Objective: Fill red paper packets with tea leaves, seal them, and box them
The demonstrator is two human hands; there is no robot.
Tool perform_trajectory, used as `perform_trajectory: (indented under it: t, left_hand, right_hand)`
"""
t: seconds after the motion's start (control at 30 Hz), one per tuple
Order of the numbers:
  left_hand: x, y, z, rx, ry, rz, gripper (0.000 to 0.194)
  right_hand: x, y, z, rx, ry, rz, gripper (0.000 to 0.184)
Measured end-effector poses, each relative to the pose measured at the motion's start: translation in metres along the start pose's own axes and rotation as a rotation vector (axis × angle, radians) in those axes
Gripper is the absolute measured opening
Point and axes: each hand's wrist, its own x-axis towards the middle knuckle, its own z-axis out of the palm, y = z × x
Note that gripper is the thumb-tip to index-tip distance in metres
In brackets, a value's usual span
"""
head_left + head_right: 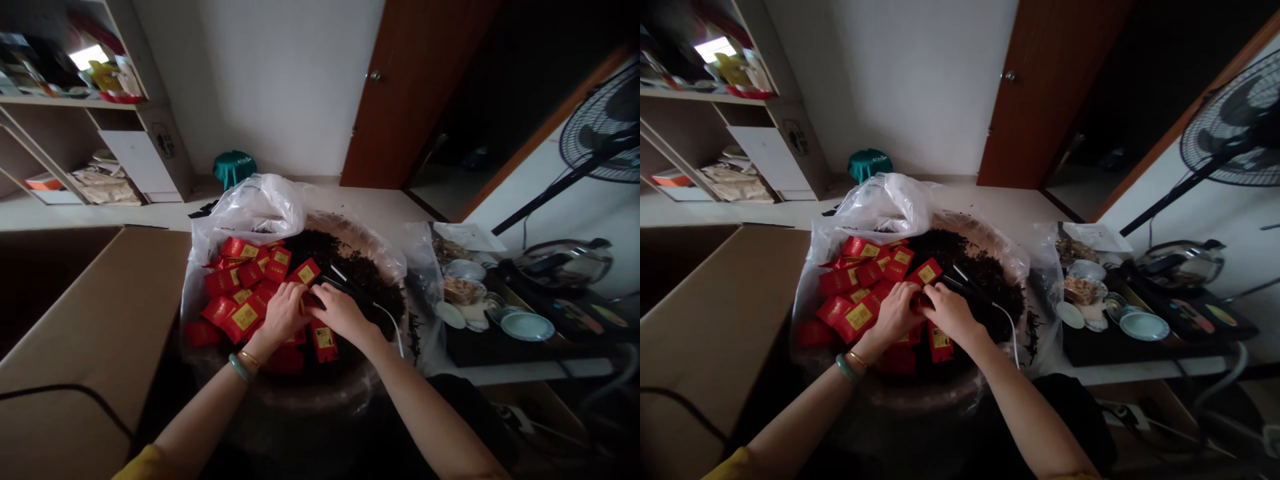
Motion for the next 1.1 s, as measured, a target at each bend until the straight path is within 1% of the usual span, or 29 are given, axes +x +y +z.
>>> perform_trajectory:
  t: [0.07, 0.17, 0.3, 0.4, 0.47, 0.53, 0.6, 0.67, 0.73, 0.77, 0.83, 0.93, 1.03, 1.1]
  left_hand:
    - [0.004, 0.0, -0.008, 0.028, -0.069, 0.06, 0.032]
    - [0.011, -0.001, -0.02, 0.035, -0.138, 0.131, 0.028]
    - [0.015, -0.007, -0.03, -0.017, -0.126, 0.162, 0.017]
    - [0.016, -0.013, -0.032, -0.065, -0.114, 0.16, 0.015]
    - [0.017, -0.015, -0.033, -0.076, -0.078, 0.155, 0.011]
    - [0.017, -0.016, -0.035, -0.07, -0.015, 0.136, 0.008]
    - [0.017, -0.015, -0.036, -0.06, 0.027, 0.124, 0.007]
    - [0.016, -0.013, -0.035, -0.067, 0.023, 0.146, 0.006]
    - [0.015, -0.012, -0.032, -0.091, -0.006, 0.18, 0.005]
    - [0.015, -0.012, -0.03, -0.103, -0.021, 0.19, 0.005]
    - [0.013, -0.013, -0.028, -0.112, -0.051, 0.192, 0.005]
    - [0.013, -0.014, -0.028, -0.111, -0.097, 0.169, 0.004]
    - [0.015, -0.014, -0.032, -0.134, -0.128, 0.145, 0.003]
    - [0.016, -0.013, -0.034, -0.159, -0.145, 0.14, 0.003]
  right_hand:
    - [0.002, 0.008, -0.003, 0.056, -0.002, -0.008, 0.017]
    - [0.002, 0.02, -0.011, 0.212, 0.005, -0.023, 0.016]
    - [0.001, 0.027, -0.017, 0.484, -0.014, 0.014, 0.013]
    - [0.0, 0.029, -0.021, 0.578, 0.033, 0.057, 0.012]
    - [0.0, 0.033, -0.025, 0.541, 0.122, 0.077, 0.011]
    - [-0.001, 0.038, -0.031, 0.43, 0.221, 0.064, 0.01]
    - [-0.003, 0.04, -0.034, 0.294, 0.308, -0.005, 0.011]
    - [-0.004, 0.037, -0.032, 0.194, 0.359, -0.115, 0.018]
    - [-0.004, 0.028, -0.024, 0.132, 0.358, -0.238, 0.029]
    - [-0.003, 0.022, -0.019, 0.104, 0.339, -0.286, 0.031]
    - [-0.002, 0.012, -0.009, 0.047, 0.305, -0.333, 0.027]
    - [0.0, 0.006, 0.0, -0.011, 0.322, -0.311, 0.023]
    - [0.0, 0.01, 0.0, -0.015, 0.356, -0.292, 0.021]
    - [-0.001, 0.014, -0.001, -0.002, 0.356, -0.297, 0.021]
